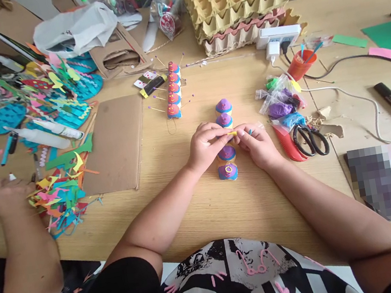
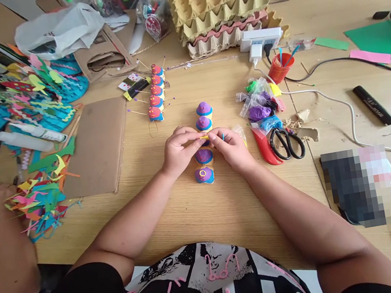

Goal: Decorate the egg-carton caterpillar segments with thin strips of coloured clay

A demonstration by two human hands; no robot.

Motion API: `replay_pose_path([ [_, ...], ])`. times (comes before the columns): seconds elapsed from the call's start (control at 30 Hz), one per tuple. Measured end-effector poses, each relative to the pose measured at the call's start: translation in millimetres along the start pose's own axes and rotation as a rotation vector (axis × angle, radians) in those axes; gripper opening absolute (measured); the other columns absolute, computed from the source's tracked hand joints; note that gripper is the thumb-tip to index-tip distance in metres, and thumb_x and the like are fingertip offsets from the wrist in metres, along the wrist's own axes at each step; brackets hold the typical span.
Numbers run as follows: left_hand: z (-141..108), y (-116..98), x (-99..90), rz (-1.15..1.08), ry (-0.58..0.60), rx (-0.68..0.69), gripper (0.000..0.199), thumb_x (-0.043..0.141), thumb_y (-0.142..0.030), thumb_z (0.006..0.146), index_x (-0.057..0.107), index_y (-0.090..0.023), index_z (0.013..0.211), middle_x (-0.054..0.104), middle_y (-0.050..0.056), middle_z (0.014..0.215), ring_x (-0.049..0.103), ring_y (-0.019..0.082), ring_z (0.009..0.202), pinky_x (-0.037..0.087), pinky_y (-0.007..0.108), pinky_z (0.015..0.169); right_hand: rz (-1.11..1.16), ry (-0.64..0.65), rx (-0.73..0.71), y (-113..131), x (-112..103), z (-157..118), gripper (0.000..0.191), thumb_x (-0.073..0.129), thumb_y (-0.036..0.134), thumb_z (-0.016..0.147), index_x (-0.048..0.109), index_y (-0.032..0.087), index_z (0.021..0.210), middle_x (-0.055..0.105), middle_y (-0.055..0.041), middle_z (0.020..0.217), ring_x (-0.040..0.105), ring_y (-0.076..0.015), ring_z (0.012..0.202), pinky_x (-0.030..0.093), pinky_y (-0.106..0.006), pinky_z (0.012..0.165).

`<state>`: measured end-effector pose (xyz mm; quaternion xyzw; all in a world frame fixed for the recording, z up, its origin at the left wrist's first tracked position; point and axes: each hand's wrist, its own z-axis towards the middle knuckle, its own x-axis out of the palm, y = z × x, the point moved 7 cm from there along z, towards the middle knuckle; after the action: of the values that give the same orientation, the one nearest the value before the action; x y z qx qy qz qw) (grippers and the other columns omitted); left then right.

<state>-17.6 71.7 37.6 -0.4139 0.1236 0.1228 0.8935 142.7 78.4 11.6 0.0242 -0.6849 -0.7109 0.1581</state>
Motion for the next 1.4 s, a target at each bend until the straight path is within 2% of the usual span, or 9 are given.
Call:
replay_pose_path([
  [0.17,-0.8,0.8,1.1,-0.007,0.023,-0.024,0.008,0.081,-0.028,0.096,0.086,-0.027,0.102,0.081,0.002,0.096,0.073,0.015,0.097,0.057,0.031,0.092,-0.024,-0.013,0.010,-2.1,-1.9,0.4,0.053,0.083,0.070,0.082,0.065,0.021,0.073,0.057,0.0010,0.069,0.047,-0.0129,0.067,0.039,-0.028,0.061],
  [0.33,-0.5,3.1,3.4,0.003,0.074,-0.077,0.025,0.084,-0.033,0.093,0.084,-0.027,0.118,0.081,0.004,0.107,0.073,0.018,0.104,0.058,0.034,0.097,-0.018,-0.038,0.010,-3.6,-3.4,0.7,0.053,0.084,0.071,0.080,0.066,0.021,0.073,0.056,0.0014,0.066,0.049,-0.0130,0.065,0.040,-0.029,0.062],
  [0.53,-0.3,-1.6,1.8,0.010,0.026,0.014,0.008,0.080,-0.030,0.097,0.086,-0.026,0.101,0.081,0.002,0.095,0.073,0.014,0.094,0.058,0.031,0.089,-0.010,-0.041,-0.001,-4.6,-3.5,-0.2,0.050,0.084,0.066,0.083,0.066,0.021,0.071,0.055,0.0021,0.067,0.045,-0.0121,0.065,0.038,-0.028,0.062],
  [0.77,0.0,-14.2,-1.9,0.124,-0.012,0.108,0.008,0.079,-0.031,0.098,0.085,-0.028,0.093,0.079,-0.001,0.088,0.070,0.014,0.087,0.057,0.031,0.084,-0.007,-0.020,0.003,-1.9,-0.9,-1.0,0.052,0.085,0.069,0.081,0.066,0.021,0.072,0.053,0.0025,0.067,0.040,-0.0120,0.063,0.033,-0.029,0.060],
  [0.83,0.4,-13.3,-1.7,0.119,0.004,0.086,0.010,0.078,-0.034,0.099,0.085,-0.027,0.101,0.080,0.001,0.093,0.072,0.015,0.092,0.058,0.032,0.088,-0.017,-0.031,0.006,-3.0,-2.3,-1.0,0.055,0.084,0.071,0.080,0.065,0.021,0.071,0.053,0.0023,0.066,0.039,-0.0120,0.063,0.031,-0.029,0.058],
  [0.97,-0.2,-5.1,1.7,0.059,0.062,0.003,0.031,0.079,-0.043,0.097,0.081,-0.028,0.125,0.080,0.004,0.109,0.074,0.017,0.106,0.059,0.033,0.097,-0.006,-0.067,0.018,-7.2,-6.4,-0.5,0.059,0.081,0.075,0.081,0.062,0.021,0.068,0.050,0.0027,0.064,0.036,-0.0114,0.061,0.026,-0.029,0.056],
  [1.23,0.3,-6.8,1.7,0.037,0.047,0.039,0.015,0.077,-0.038,0.099,0.086,-0.028,0.105,0.082,0.002,0.098,0.074,0.016,0.094,0.058,0.034,0.090,-0.055,-0.063,0.019,-2.4,-3.2,-0.9,0.063,0.079,0.080,0.079,0.061,0.022,0.065,0.049,0.0018,0.063,0.038,-0.0127,0.062,0.028,-0.029,0.057],
  [1.4,0.9,-7.7,0.8,0.076,0.043,0.032,0.019,0.077,-0.045,0.098,0.085,-0.027,0.096,0.082,0.002,0.093,0.073,0.016,0.090,0.058,0.035,0.089,-0.073,-0.067,0.024,-1.4,-2.8,-1.9,0.064,0.078,0.081,0.078,0.060,0.022,0.064,0.049,0.0016,0.062,0.039,-0.0131,0.062,0.031,-0.029,0.057],
])
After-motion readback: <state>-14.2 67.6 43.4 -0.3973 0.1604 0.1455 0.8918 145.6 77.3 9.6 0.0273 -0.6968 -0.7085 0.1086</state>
